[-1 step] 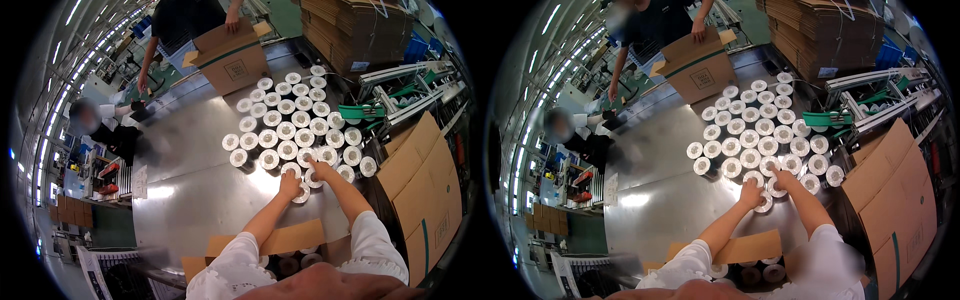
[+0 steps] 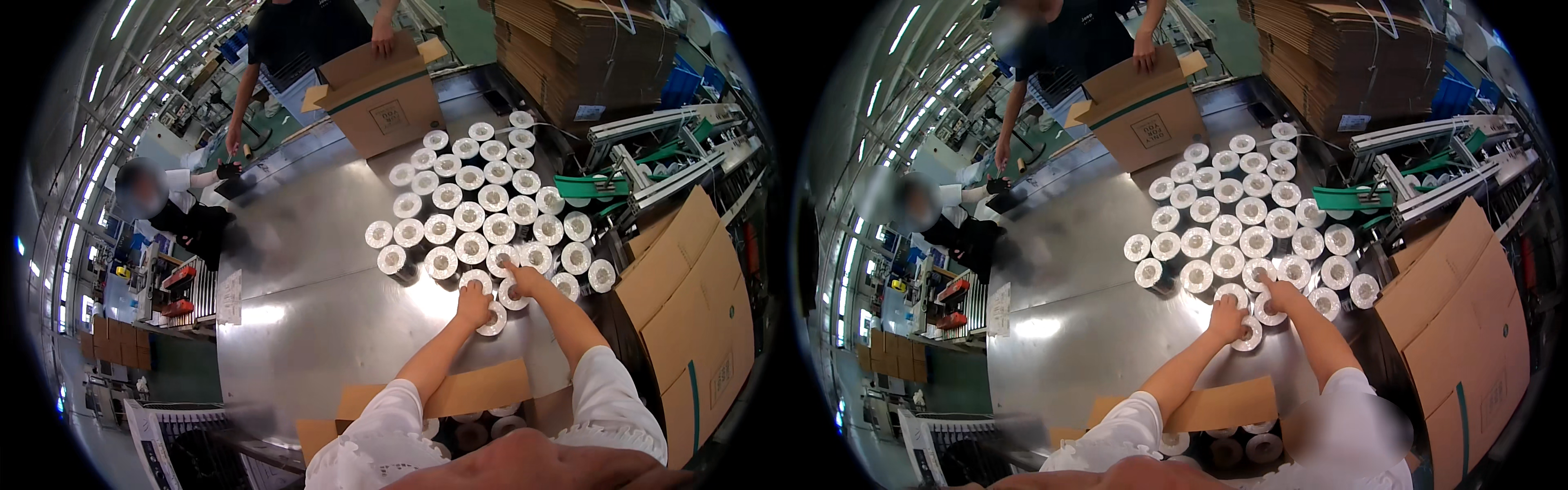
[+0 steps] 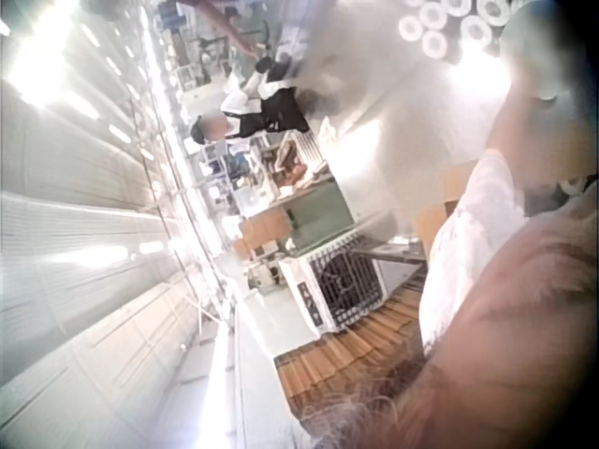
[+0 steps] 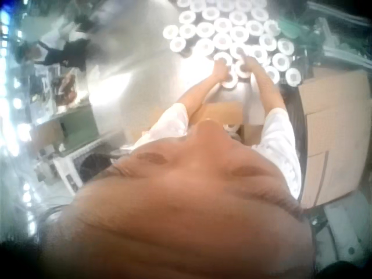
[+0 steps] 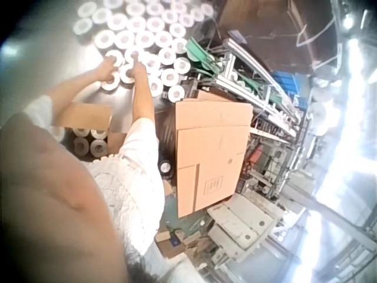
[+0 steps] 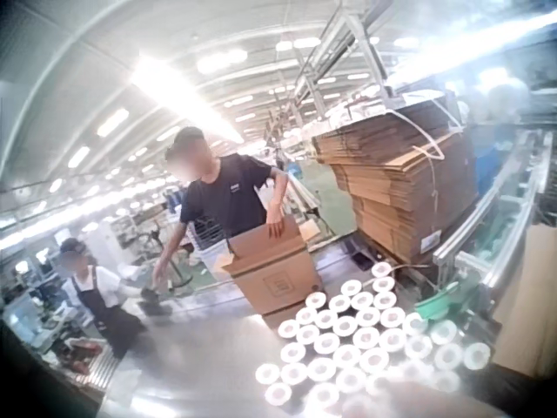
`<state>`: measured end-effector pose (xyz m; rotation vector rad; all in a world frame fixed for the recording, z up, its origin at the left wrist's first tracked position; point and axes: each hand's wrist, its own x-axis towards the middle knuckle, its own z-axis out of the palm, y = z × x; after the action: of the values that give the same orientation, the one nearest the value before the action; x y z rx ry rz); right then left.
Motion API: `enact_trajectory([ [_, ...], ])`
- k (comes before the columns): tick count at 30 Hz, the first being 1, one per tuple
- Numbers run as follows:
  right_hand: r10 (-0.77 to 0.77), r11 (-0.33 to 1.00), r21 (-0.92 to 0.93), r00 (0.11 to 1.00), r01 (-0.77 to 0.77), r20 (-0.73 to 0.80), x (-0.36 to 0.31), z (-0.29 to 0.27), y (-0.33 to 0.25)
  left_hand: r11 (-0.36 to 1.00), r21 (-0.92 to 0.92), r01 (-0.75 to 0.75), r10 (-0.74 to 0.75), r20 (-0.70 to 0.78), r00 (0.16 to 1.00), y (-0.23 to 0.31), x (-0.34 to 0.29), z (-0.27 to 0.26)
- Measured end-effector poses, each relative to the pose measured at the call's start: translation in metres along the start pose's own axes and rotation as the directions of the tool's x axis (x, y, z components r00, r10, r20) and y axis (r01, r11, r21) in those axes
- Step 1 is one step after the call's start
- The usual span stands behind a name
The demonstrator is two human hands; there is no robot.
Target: The person assembles cardboard boxes and places cylindrical rolls into them on a metal table. The person repeatedly picks up rolls, arranges them inside the box, and closes the flaps. Other workers are visible in the background handling similar boxes.
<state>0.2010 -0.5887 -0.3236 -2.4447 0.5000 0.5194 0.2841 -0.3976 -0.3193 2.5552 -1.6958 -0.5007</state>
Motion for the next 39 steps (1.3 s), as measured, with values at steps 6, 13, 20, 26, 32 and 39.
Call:
enact_trajectory([
  [6, -0.168, 0.985, -0.037, 0.984, 0.166, -0.055, -0.047, 0.015, 0.002, 0.931, -0.327, 0.161, -0.189, -0.055, 0.98, -0.034, -0.094, -0.131],
  [13, 0.009, 0.746, 0.651, 0.975, 0.141, -0.221, -0.211, -0.089, -0.056, -0.246, -0.954, 0.169, -0.048, 0.187, 0.981, -0.024, -0.282, -0.246],
  [20, -0.003, 0.552, 0.747, 0.896, 0.371, -0.443, -0.307, -0.144, -0.142, 0.802, -0.597, 0.018, 0.116, 0.185, 0.976, 0.1, -0.299, -0.159],
  [26, -0.577, 0.813, -0.033, 0.796, 0.582, -0.184, -0.391, -0.093, -0.211, 0.943, -0.052, -0.33, 0.314, -0.2, 0.928, 0.092, -0.306, 0.008],
  [32, -0.213, 0.937, -0.22, 0.944, 0.27, 0.25, -0.393, 0.033, -0.189, 0.971, -0.018, -0.238, 0.235, 0.237, 0.943, 0.103, -0.317, -0.031],
  [39, -0.255, 0.945, 0.226, 0.965, 0.235, 0.062, -0.345, 0.055, -0.164, 0.81, -0.506, -0.296, 0.452, 0.219, 0.865, 0.087, -0.295, -0.103],
])
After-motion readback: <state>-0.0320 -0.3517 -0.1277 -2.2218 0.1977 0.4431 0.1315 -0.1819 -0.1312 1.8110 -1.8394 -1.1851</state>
